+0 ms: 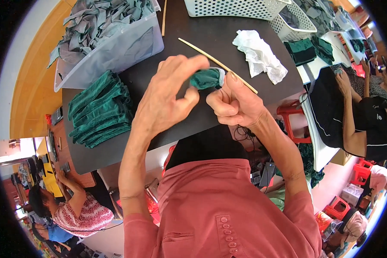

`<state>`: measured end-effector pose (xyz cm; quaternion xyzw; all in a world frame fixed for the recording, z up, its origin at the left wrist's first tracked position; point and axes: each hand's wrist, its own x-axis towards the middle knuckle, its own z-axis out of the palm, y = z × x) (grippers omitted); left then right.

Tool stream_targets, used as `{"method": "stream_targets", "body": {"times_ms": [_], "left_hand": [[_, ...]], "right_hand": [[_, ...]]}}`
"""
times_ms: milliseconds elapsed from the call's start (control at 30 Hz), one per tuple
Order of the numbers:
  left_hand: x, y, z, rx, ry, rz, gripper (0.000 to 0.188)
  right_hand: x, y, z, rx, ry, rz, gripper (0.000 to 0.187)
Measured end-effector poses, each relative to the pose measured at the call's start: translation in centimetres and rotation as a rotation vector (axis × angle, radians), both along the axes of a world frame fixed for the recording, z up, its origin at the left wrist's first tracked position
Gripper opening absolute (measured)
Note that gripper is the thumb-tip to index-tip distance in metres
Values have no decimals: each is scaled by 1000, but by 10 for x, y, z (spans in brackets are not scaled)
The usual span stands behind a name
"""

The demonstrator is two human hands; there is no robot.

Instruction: Manually turning small green fabric tubes right-side out using a thin wooden stick.

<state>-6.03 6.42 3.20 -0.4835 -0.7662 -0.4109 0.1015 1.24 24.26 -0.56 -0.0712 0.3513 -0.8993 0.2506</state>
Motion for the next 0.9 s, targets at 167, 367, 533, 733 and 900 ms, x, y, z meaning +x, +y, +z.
{"method": "stream_targets", "body": {"times_ms": [167, 367, 533, 733, 900], "left_hand": [[7, -5, 4, 13, 62, -32, 40], [3, -9, -6, -10, -85, 13, 31], [10, -7, -6, -70, 35, 47, 28], [6, -12, -4, -192, 199, 16, 26], [11, -20, -2, -284, 138, -57, 27]], "right_hand": [[2, 2, 2, -11, 20, 29, 52], [9, 0, 4, 135, 167, -39, 60], [11, 14, 0, 70, 233, 146, 68], [11, 10, 3, 46, 224, 158, 62], [18, 22, -5, 156, 203, 238, 54]]}}
